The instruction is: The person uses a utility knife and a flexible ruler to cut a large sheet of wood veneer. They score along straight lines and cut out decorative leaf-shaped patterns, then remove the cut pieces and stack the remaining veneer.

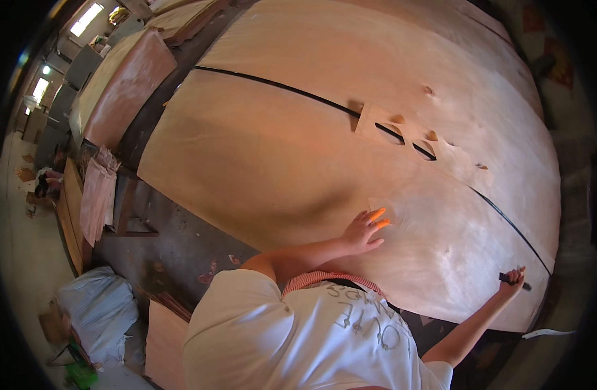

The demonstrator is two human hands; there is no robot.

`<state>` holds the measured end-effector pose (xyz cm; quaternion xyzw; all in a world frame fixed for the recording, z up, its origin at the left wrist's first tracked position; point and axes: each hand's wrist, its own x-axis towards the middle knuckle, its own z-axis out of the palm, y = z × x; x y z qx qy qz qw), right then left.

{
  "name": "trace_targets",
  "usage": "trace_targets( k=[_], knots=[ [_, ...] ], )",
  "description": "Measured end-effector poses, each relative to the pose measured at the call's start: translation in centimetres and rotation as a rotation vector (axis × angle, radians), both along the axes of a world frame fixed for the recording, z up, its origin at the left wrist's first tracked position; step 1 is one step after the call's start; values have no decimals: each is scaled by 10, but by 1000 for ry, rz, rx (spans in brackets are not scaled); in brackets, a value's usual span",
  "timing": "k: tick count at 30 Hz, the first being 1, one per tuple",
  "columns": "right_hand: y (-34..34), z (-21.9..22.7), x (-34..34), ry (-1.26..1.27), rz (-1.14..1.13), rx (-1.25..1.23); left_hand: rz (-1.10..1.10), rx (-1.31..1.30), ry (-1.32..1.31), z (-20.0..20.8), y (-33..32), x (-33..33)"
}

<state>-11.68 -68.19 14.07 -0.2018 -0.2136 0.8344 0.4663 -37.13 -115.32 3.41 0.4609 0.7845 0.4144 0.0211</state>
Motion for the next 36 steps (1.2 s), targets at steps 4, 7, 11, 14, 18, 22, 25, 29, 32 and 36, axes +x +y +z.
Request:
trace_targets(
  k=[4, 7, 11, 14, 18, 22, 25, 29, 32, 36],
  knots=[
    [-31, -38, -7, -409, 151, 313, 18, -41, 46, -13, -7, -7],
    [-83, -13, -37, -634, 105, 264, 30, -125, 44, -23, -14, -9],
    [-100, -7, -23, -345, 245, 377, 5, -131, 33, -34, -8, -19],
    [-106, -5, -5, -294, 247, 461, -38, -181, 40, -41, 6, -20],
    [-114, -2, -1, -336, 266, 537, -117, -278, 70, -43, 24, -25],
    [-143, -7, -7, -494, 340, 502, -196, -370, 135, -47, 40, -23],
    [-183, -17, -35, -790, 497, 285, -225, -409, 162, -60, 44, -21],
    [-215, -85, -62, -768, 869, 166, -216, -414, 150, -68, 48, -21],
    [-238, -118, -91, -729, 981, 90, -200, -429, 146, -69, 49, -19],
    [-248, -146, -128, -852, 1053, 329, -189, -439, 149, -68, 49, -17]
  ],
)
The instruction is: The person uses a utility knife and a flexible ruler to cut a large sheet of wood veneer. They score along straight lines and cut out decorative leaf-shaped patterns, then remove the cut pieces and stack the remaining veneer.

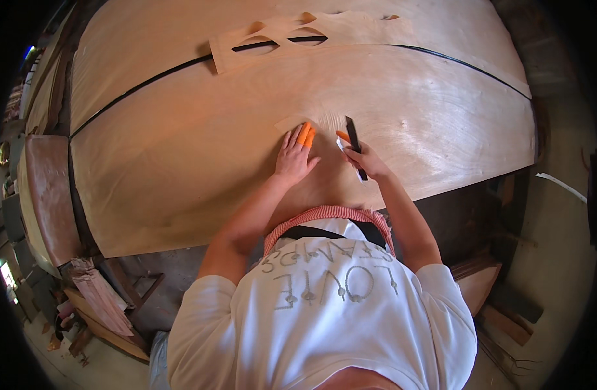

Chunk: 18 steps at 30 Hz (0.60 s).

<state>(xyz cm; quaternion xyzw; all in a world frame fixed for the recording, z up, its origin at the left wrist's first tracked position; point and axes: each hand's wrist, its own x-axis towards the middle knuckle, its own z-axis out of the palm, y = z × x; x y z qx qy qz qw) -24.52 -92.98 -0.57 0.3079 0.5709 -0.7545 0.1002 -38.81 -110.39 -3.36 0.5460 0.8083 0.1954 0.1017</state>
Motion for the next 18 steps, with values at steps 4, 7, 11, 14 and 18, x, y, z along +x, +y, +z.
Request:
trace_targets(
  k=[4, 7, 11, 14, 18],
  knots=[
    [-5, -10, -31, 58, -13, 205, -14, 1, -20, 2, 0, -2],
    [-15, -31, -53, 80, -114, 297, -16, -1, -38, 0, -1, -3],
    [-18, -51, -74, -41, -135, 465, -21, 50, -77, -2, -1, -6],
    [-20, -48, -81, -137, -114, 624, 12, 99, -85, 3, 1, -8],
    [-19, -59, -80, -156, -103, 792, -70, 26, 25, 7, 9, -15]
  ],
)
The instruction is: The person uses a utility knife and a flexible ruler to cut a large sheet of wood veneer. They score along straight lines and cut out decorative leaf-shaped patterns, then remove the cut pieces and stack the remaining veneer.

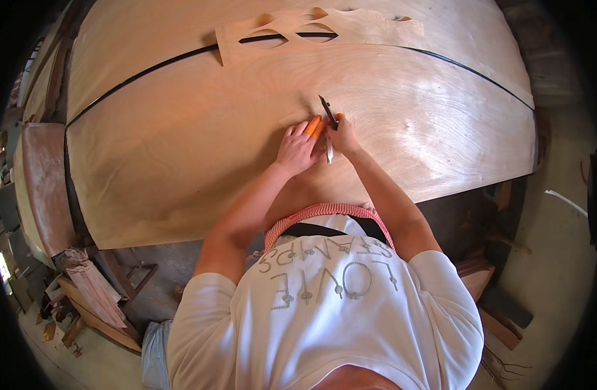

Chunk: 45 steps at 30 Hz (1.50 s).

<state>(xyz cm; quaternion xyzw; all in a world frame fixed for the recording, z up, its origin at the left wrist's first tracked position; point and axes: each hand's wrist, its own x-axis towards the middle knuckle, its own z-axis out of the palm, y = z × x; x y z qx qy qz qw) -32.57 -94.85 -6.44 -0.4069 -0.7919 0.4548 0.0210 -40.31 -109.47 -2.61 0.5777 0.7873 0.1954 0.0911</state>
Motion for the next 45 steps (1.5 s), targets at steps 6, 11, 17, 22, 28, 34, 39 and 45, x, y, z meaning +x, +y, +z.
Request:
trace_targets(
  k=[6, 11, 17, 22, 28, 34, 39, 45],
  knots=[
    [-1, 5, 31, -44, 14, -209, -42, -43, 35, -1, 2, -7],
    [-21, 17, 70, 36, -27, -499, -160, -149, 105, 13, 1, -12],
    [8, 20, 68, -77, 177, -421, -227, -249, 139, 24, 3, -15],
    [55, 49, 83, -236, 421, -360, -226, -243, 128, 15, 1, -15],
    [20, 57, 68, -107, 226, -501, 129, 77, 5, -12, -36, -18],
    [-34, 31, -12, 126, 179, -650, 330, 32, 74, -10, -60, -29],
    [-52, 22, -47, 48, 38, -548, 365, 50, 36, -10, -59, -29],
    [-55, 13, -48, 32, 21, -462, 272, 117, -7, -10, -58, -38]
  ],
)
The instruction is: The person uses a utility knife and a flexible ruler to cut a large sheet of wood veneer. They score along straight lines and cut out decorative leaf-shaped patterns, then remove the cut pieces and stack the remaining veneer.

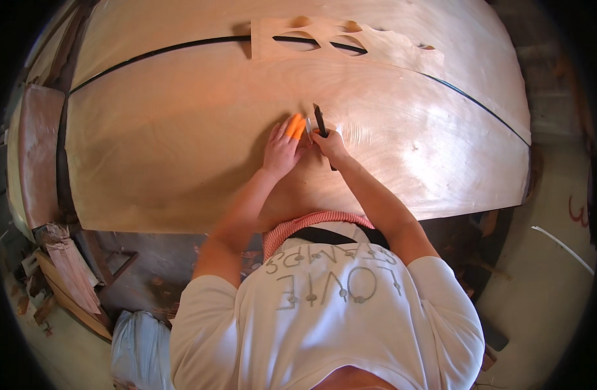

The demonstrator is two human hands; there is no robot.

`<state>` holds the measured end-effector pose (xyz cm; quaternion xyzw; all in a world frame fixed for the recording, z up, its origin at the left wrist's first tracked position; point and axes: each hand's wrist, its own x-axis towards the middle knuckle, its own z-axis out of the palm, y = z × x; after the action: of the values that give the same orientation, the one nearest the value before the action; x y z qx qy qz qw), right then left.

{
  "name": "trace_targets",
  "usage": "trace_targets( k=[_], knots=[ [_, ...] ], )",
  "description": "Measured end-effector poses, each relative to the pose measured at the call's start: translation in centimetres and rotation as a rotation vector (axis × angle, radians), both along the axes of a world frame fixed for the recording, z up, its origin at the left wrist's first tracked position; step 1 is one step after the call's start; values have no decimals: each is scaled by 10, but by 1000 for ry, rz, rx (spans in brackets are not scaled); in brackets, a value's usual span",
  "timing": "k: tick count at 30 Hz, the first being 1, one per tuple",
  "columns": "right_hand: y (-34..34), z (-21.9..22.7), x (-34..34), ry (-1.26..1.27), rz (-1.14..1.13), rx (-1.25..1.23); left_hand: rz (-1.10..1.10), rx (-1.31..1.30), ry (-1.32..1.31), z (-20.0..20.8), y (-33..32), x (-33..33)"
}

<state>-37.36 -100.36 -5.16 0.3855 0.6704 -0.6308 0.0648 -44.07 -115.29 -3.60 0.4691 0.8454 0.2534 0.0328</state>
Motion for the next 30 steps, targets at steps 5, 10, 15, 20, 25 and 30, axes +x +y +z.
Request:
trace_targets(
  k=[5, 10, 15, 20, 25, 30],
  knots=[
    [-2, 4, 2, -58, -20, -38, -202, -195, 106, -4, 2, -11],
    [5, 18, 28, -130, -127, -532, -224, -186, 99, 5, 4, -15],
    [26, 29, 89, -152, -44, -421, -338, -146, -30, 9, -5, -23],
    [81, 13, 148, -79, -363, -368, -475, -499, -115, 35, 2, -36],
    [92, 12, 162, -20, -381, -385, -98, 208, -260, -22, 3, -30],
    [91, 18, 159, -15, -413, -394, 294, 101, 44, -1, 40, -18]
  ],
)
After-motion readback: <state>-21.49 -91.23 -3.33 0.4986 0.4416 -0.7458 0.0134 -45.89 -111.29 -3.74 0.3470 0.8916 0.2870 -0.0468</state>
